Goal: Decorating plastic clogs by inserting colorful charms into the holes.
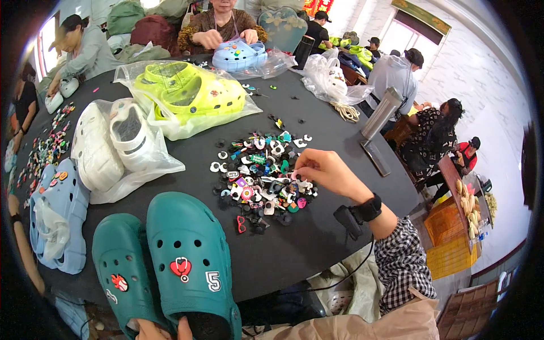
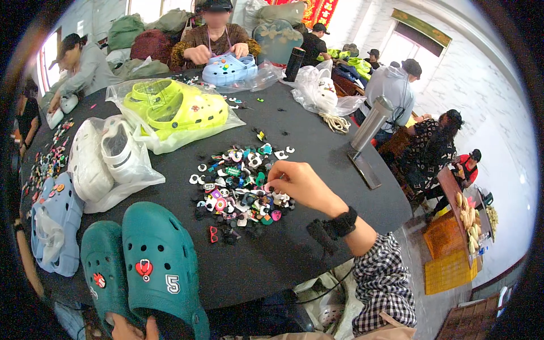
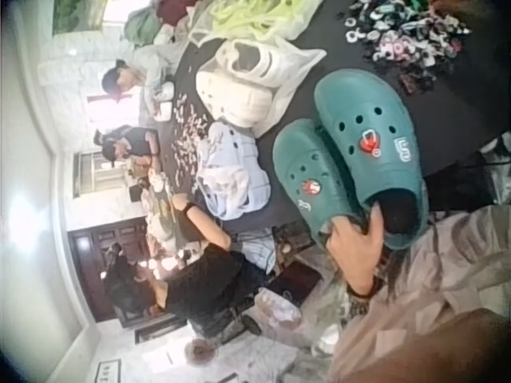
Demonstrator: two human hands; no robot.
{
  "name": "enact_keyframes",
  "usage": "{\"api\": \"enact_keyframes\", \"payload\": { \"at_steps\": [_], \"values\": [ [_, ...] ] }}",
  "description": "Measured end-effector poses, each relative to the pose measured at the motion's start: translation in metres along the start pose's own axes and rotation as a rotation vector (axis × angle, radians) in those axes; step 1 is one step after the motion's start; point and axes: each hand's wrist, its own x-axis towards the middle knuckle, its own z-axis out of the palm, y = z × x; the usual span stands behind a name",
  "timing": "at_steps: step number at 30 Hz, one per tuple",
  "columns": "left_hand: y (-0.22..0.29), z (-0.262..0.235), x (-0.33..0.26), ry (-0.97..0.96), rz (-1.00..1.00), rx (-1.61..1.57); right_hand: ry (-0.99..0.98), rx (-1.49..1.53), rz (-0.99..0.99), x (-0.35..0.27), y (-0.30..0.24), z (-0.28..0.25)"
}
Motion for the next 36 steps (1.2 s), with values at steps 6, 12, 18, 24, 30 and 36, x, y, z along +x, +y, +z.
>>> {"api": "enact_keyframes", "payload": {
  "at_steps": [6, 12, 18, 24, 30, 36],
  "values": [
    [-0.001, 0.001, 0.001, 0.012, 0.002, -0.029, -0.041, 0.543, 0.260, -0.010, -0.009, -0.008],
    [-0.007, 0.002, -0.001, 0.001, 0.043, 0.010, -0.021, 0.437, 0.138, -0.038, -0.026, -0.020],
    [-0.002, 0.001, 0.001, 0.062, 0.124, 0.015, 0.116, 0.326, 0.312, -0.100, -0.070, -0.053],
    [-0.002, 0.006, 0.001, -0.003, 0.077, 0.040, 0.342, 0.247, 0.320, -0.141, -0.096, -0.084],
    [-0.002, 0.003, -0.004, -0.016, -0.006, 0.080, 0.227, 0.114, 0.221, -0.103, -0.092, -0.056],
    [-0.002, 0.003, 0.000, 0.007, 0.054, 0.025, 0.182, 0.177, 0.119, -0.073, -0.065, -0.038]
  ]
}}
